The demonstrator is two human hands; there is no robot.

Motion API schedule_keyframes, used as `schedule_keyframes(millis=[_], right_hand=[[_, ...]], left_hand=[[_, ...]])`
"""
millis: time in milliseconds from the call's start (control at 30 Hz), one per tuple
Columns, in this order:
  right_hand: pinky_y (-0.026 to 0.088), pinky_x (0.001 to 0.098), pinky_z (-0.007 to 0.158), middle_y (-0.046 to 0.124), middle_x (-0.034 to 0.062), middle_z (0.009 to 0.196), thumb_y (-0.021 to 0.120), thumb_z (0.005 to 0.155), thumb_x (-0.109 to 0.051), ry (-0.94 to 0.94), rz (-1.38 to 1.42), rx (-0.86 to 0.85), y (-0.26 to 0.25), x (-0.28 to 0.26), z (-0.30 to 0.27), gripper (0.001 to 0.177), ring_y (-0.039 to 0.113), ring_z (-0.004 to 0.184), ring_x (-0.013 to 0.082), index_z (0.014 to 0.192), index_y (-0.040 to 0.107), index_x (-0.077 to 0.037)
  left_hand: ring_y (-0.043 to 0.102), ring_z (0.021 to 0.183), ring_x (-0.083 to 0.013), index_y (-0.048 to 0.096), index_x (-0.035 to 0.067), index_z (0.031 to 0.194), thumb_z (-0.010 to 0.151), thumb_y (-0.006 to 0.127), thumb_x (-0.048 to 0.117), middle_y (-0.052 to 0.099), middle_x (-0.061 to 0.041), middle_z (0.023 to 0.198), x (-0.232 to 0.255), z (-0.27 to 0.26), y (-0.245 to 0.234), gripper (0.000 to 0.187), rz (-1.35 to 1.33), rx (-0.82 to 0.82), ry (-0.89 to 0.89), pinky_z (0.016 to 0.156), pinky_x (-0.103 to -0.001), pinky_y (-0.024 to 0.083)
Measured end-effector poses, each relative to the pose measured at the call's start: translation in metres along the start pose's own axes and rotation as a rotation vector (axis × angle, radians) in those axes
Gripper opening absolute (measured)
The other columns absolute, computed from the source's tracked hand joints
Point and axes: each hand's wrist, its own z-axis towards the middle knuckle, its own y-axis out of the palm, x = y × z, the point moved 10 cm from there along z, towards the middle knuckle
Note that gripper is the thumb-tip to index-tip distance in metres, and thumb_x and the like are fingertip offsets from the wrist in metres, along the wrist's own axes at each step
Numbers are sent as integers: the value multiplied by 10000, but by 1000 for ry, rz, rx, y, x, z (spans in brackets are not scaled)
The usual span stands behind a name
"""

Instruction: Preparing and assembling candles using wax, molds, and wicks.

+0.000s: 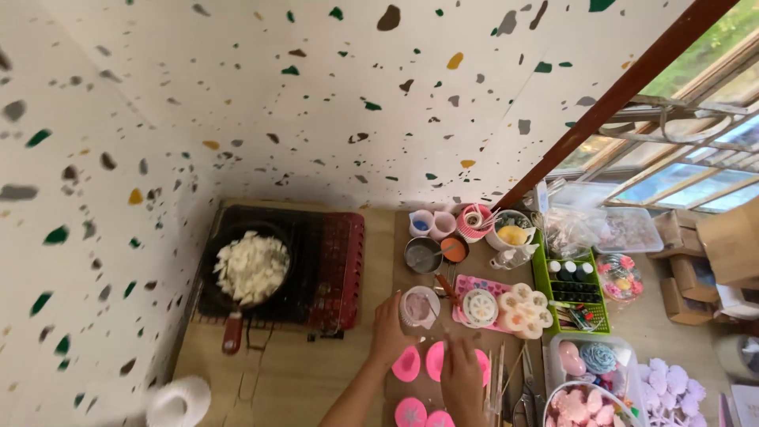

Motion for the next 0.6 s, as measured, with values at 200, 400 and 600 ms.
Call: schedule_keyframes(millis=[200,400,600], right_hand=[[564,328,670,762,127,1055,556,947,-93,336,537,75,-10,107,-34,271,743,783,213,1171,700,-44],[530,325,611,688,140,952,520,1130,-202,993,800,484,-7,228,-100,299,662,760,207,1252,679,20],[527,355,567,728,122,907,593,969,-146,1182,875,242,36,209,-97,349,709,708,253,1306,566,-61]], left_hand=[[484,1273,-387,504,35,1376,481,983,136,556,-163,1356,3,29,22,1020,17,-10,90,1072,-471,422],[612,1162,-343,635,45,1218,600,904,49,674,-141,1211,-1,20,27,674,-42,9,156,981,-411,515],[719,987,-292,706,3,966,692,771,-62,737,-144,1064,-32,19,44,289,-150,72,19,825,-369,596]])
